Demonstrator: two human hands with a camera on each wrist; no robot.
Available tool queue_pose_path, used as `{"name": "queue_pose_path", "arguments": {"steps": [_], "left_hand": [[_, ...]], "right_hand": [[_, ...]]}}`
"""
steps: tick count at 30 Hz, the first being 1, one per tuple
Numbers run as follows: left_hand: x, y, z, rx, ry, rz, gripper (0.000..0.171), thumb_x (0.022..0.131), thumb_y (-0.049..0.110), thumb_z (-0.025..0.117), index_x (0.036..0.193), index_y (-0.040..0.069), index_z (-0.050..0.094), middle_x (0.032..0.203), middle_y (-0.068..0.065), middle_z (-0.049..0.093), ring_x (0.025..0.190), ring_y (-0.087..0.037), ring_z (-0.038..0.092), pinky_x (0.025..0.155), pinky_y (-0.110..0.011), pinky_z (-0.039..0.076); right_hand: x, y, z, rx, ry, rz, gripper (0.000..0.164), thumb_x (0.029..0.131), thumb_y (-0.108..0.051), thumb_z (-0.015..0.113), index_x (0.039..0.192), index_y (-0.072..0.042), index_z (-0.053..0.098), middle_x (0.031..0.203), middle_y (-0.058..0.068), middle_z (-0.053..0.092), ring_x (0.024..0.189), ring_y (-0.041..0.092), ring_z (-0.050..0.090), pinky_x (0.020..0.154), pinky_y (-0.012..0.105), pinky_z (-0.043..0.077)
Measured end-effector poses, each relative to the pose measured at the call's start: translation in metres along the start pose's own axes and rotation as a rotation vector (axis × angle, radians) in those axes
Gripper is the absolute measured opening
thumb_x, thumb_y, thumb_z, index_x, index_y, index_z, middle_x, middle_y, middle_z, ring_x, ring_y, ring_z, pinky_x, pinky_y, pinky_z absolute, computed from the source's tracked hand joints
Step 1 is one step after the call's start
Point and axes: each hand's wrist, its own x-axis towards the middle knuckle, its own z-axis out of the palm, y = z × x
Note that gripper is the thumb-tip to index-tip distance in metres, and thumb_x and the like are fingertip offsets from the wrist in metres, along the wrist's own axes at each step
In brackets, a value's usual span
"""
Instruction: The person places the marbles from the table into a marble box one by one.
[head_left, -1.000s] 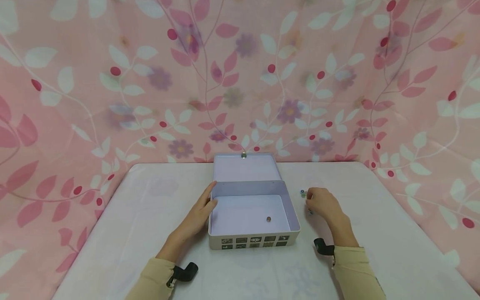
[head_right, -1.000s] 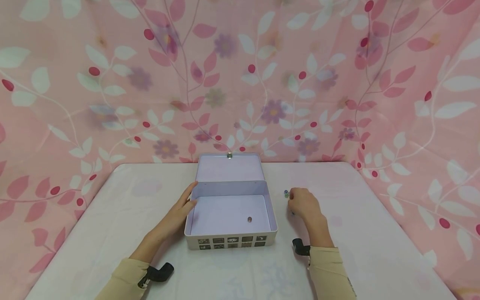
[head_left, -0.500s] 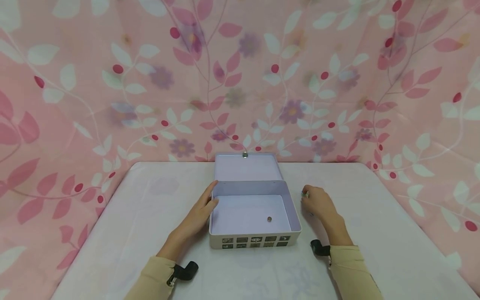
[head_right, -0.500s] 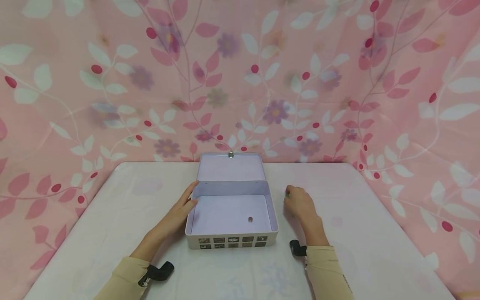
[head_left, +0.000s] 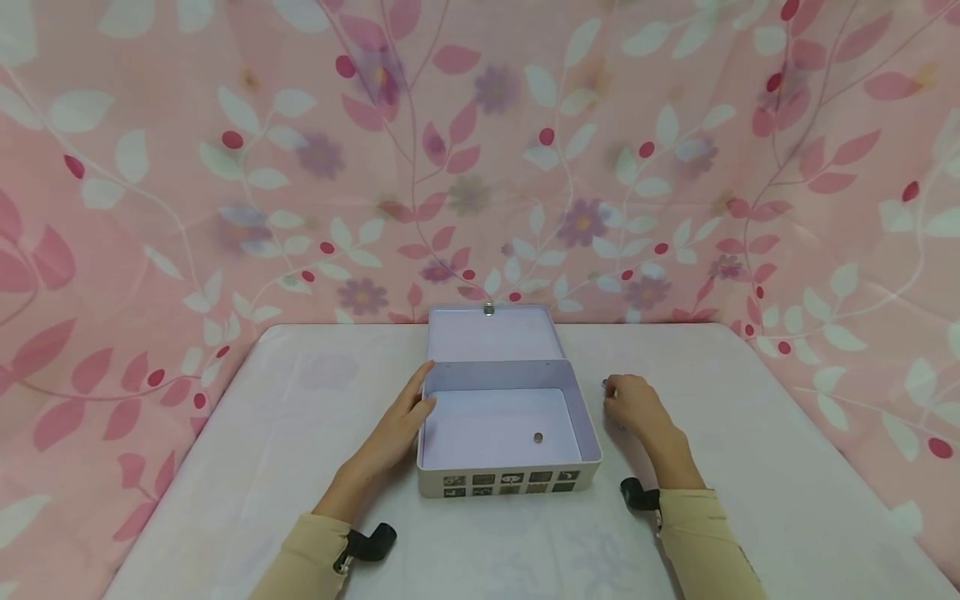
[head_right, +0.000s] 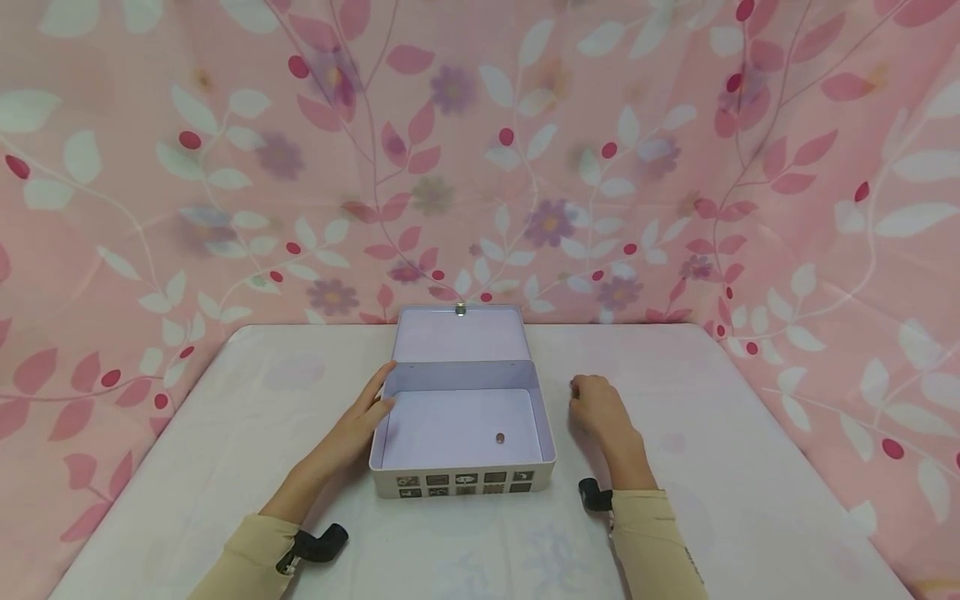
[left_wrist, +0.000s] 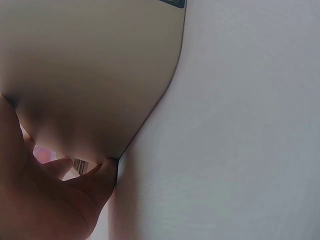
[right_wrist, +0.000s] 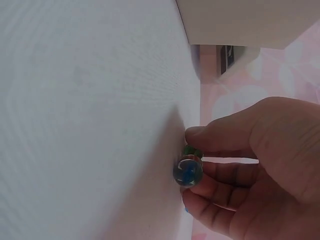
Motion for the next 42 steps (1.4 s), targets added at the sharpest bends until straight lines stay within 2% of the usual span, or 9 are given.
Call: {"name": "queue_pose_path", "arguments": {"steps": [6,12,20,22,27,31,38,42], "left_hand": [[-0.001,0.001,0.0,-0.007,-0.005,-0.001,0.062,0.106,0.023,0.039,0.161,0.024,0.011,0.169,-0.003,0.008,0.153,-0.036,0.017,0.122,-0.059,0.017],[-0.001,0.001,0.0,-0.008,-0.007,-0.004,0.062,0.106,0.022,0.038,0.161,0.023,0.011,0.169,-0.003,0.007,0.153,-0.036,0.017,0.122,-0.06,0.016],[-0.002,0.003,-0.001,-0.025,-0.014,-0.006,0.062,0.106,0.026,0.039,0.161,0.025,0.011,0.169,-0.002,0.007,0.153,-0.036,0.017,0.123,-0.058,0.017],[0.003,-0.008,0.001,-0.024,-0.006,0.0,0.061,0.106,0.026,0.039,0.161,0.028,0.011,0.169,0.0,0.007,0.154,-0.036,0.017,0.122,-0.059,0.016],[0.015,-0.034,0.006,-0.017,0.04,0.04,0.06,0.106,0.025,0.039,0.159,0.036,0.014,0.168,0.003,0.01,0.153,-0.035,0.02,0.122,-0.06,0.016],[0.014,-0.034,0.006,-0.015,0.052,0.058,0.06,0.105,0.025,0.039,0.159,0.035,0.014,0.168,0.004,0.011,0.153,-0.035,0.021,0.122,-0.059,0.017],[0.016,-0.036,0.005,-0.016,0.044,0.037,0.06,0.106,0.028,0.039,0.159,0.036,0.013,0.168,0.005,0.009,0.154,-0.033,0.018,0.123,-0.058,0.016],[0.014,-0.029,0.004,-0.029,0.017,0.02,0.061,0.106,0.024,0.038,0.16,0.031,0.011,0.169,0.002,0.006,0.154,-0.033,0.015,0.123,-0.057,0.014]], "right_hand": [[-0.002,0.0,-0.001,-0.011,-0.002,-0.005,0.005,0.079,-0.003,0.059,0.076,-0.004,0.064,0.078,0.012,0.064,0.07,0.025,0.054,0.061,0.036,0.043],[0.0,-0.003,-0.005,0.011,-0.005,-0.002,0.007,0.082,-0.004,0.058,0.08,-0.003,0.065,0.08,0.011,0.065,0.07,0.024,0.055,0.059,0.034,0.043],[-0.001,-0.01,-0.015,0.03,0.118,-0.095,0.011,0.085,-0.005,0.06,0.09,0.001,0.068,0.078,0.012,0.062,0.071,0.023,0.055,0.064,0.038,0.046],[-0.002,-0.014,-0.018,0.04,0.14,-0.116,0.01,0.087,-0.006,0.062,0.091,0.0,0.068,0.077,0.01,0.061,0.071,0.023,0.054,0.065,0.037,0.045],[-0.005,-0.03,-0.023,0.134,0.207,-0.207,0.01,0.088,-0.007,0.067,0.096,-0.001,0.07,0.08,0.009,0.062,0.074,0.021,0.054,0.069,0.035,0.047],[-0.008,-0.047,-0.025,0.183,0.262,-0.28,0.009,0.087,-0.006,0.067,0.095,-0.003,0.07,0.082,0.008,0.063,0.076,0.021,0.056,0.07,0.035,0.048],[-0.017,-0.073,-0.021,0.201,0.239,-0.315,0.01,0.089,-0.006,0.067,0.098,-0.004,0.07,0.089,0.004,0.063,0.08,0.018,0.059,0.07,0.032,0.053],[-0.02,-0.082,-0.015,0.188,0.242,-0.377,0.009,0.086,-0.004,0.071,0.095,-0.006,0.07,0.088,0.003,0.063,0.078,0.015,0.06,0.068,0.029,0.054]]}}
